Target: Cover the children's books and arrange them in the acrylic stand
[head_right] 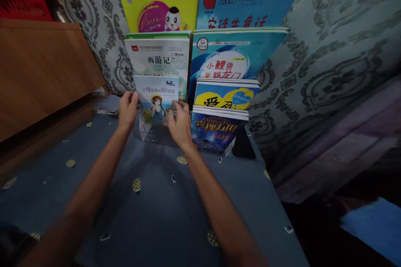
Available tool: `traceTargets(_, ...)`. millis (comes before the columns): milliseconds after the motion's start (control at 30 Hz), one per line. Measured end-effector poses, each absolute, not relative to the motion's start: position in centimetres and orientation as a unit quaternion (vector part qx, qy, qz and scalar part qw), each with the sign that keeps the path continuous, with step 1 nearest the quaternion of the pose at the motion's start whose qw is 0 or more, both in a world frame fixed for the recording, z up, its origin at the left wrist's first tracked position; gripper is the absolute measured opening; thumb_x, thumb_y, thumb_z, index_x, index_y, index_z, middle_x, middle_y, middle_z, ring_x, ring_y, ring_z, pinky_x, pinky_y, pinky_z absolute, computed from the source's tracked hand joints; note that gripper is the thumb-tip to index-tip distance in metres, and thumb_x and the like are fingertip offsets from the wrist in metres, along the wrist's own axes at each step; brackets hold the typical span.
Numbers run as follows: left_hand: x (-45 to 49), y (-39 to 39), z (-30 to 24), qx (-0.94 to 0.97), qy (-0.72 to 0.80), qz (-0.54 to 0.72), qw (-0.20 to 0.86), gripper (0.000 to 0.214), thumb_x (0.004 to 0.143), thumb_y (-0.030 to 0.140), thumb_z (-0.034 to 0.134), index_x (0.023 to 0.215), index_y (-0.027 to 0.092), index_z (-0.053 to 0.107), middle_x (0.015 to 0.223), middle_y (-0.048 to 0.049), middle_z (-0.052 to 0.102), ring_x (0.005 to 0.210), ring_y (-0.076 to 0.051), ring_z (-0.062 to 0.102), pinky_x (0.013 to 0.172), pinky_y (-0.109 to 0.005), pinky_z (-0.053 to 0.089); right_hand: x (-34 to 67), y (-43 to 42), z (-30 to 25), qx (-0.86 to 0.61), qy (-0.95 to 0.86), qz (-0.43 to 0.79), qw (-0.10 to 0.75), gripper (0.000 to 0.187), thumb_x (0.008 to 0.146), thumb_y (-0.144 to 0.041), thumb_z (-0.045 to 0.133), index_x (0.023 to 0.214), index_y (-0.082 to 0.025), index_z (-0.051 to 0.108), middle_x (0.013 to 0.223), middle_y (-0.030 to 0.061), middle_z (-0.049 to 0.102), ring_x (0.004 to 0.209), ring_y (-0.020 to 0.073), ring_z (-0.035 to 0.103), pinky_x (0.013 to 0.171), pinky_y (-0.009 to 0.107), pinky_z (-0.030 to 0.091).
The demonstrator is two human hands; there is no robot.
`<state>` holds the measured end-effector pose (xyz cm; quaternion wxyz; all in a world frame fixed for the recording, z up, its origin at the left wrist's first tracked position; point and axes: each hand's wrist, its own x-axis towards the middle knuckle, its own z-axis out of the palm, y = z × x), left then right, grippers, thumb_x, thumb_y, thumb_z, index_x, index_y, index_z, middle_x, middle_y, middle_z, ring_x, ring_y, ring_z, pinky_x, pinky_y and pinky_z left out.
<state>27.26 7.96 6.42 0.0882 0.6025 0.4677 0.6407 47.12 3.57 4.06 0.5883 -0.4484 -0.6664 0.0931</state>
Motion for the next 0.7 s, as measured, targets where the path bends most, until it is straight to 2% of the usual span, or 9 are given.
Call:
traceTargets(100,27.3,8.4,7.2,0.615,0.466,0.635,0.045,0.036,0.099,0.047,0.053,0.074,0.022,0.048,0.068,0.0022,0.046,0.065,-0.014,0.048,0.065,-0.027,0.042,47.4,3.7,4.1,-0.443,-0.667,0.101,0.591,0.035,0.091,-0.025,0.053,0.123,-0.018,0.069,0.125,0.0162,0.063,0.116,0.0293,0.063,0.099,0.052,0.056)
traceTargets(233,27.1,8.7,7.6,0.625,0.465,0.626,0.026,0.042,0.098,0.051,0.055,0.07,0.022,0.043,0.065,0.0039,0.04,0.06,-0.013,0.043,0.065,-0.027,0.039,47.6,3.7,4.2,-0.442,-0.675,0.099,0.583,0.036,0.091,-0.023,0.053,0.122,-0.017,0.069,0.124,0.0168,0.064,0.117,0.0297,0.063,0.1,0.051,0.056)
traceTargets(433,27.2,7.7,7.1,0.618,0.478,0.623,0.035,0.041,0.1,0.05,0.052,0.071,0.023,0.041,0.066,0.003,0.044,0.064,-0.014,0.045,0.063,-0.027,0.038,47.1,3.3,4.2,-0.468,-0.685,0.061,0.555,0.039,0.089,-0.023,0.053,0.125,-0.017,0.067,0.131,0.0191,0.061,0.115,0.0324,0.064,0.097,0.056,0.056)
traceTargets(567,27.4,6.9,6.8,0.619,0.487,0.616,0.012,0.036,0.101,0.044,0.051,0.073,0.023,0.045,0.068,0.0016,0.049,0.067,-0.015,0.048,0.066,-0.029,0.039,46.9,3.3,4.0,-0.471,-0.687,0.056,0.551,0.041,0.09,-0.025,0.052,0.128,-0.018,0.066,0.134,0.0189,0.059,0.111,0.0305,0.064,0.095,0.054,0.057)
traceTargets(700,27.1,7.5,6.6,0.632,0.47,0.614,0.047,0.045,0.1,0.053,0.05,0.068,0.023,0.043,0.064,0.001,0.044,0.07,-0.017,0.051,0.069,-0.03,0.043,47.1,3.4,3.9,-0.462,-0.697,0.066,0.545,0.041,0.092,-0.026,0.052,0.131,-0.019,0.063,0.134,0.0186,0.059,0.114,0.0313,0.062,0.096,0.054,0.056)
